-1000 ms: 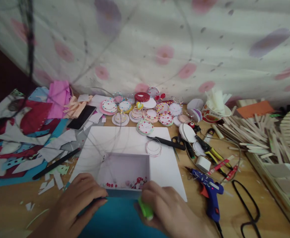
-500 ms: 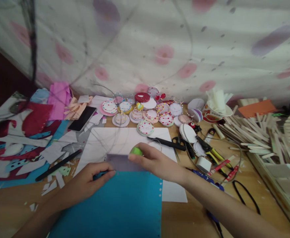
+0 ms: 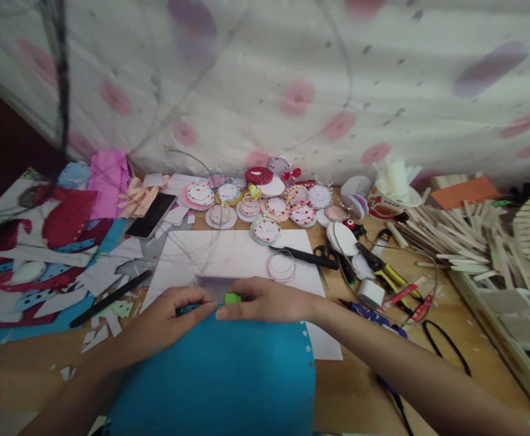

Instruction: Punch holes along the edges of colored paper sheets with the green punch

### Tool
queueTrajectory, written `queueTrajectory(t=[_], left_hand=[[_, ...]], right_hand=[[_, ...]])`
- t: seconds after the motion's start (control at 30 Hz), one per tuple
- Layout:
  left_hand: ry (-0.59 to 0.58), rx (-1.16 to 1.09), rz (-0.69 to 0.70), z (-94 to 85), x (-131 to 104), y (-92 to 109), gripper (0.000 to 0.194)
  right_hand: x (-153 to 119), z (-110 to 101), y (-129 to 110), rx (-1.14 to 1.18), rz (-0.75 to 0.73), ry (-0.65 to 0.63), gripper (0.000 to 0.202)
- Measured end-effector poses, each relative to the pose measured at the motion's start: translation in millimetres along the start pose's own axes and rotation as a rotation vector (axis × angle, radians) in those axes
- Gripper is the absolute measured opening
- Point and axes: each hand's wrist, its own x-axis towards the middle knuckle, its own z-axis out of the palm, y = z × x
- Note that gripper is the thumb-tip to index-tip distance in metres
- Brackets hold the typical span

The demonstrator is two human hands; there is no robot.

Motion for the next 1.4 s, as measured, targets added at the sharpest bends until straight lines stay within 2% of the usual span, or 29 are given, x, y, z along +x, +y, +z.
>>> queueTrajectory(t=[0.17,0.4,0.63,0.87,1.0,1.2,1.33,1.4], left_hand=[[0.052,0.093,0.021,6.6,-2,-1,0.027],[0.045,0.134,0.049,10.9,-4,-6,0.028],[0.068,0.182,0.068,13.5,-5,-10,0.026],[0.066,0.177,0.100,13.5,-3,-11,0.023],[0.067,0.164,0.102,12.7,-3,-12,0.023],[0.057,0.185,0.091,11.8,-5,-13,0.025],[0.087,0.231,0.082,8.8,-5,-4,0.021],[0.098,0.298,0.082,7.0,-3,4,0.046]], right_hand=[[2,-3,-1,-0.171,-0.041,0.009,0.040],[4,-8,-6,-0.369,-0.038,-0.023,0.033],[8,-13,-4,-0.306,-0.057,-0.083,0.039],[11,-14,-5,-0.338,-0.042,-0.122,0.034],[12,-10,-8,-0.410,-0.041,-0.086,0.033],[11,-2,-6,-0.569,-0.117,0.005,0.033],[11,4,-6,-0.619,-0.101,0.065,0.028],[12,6,-8,-0.630,-0.093,0.067,0.022]])
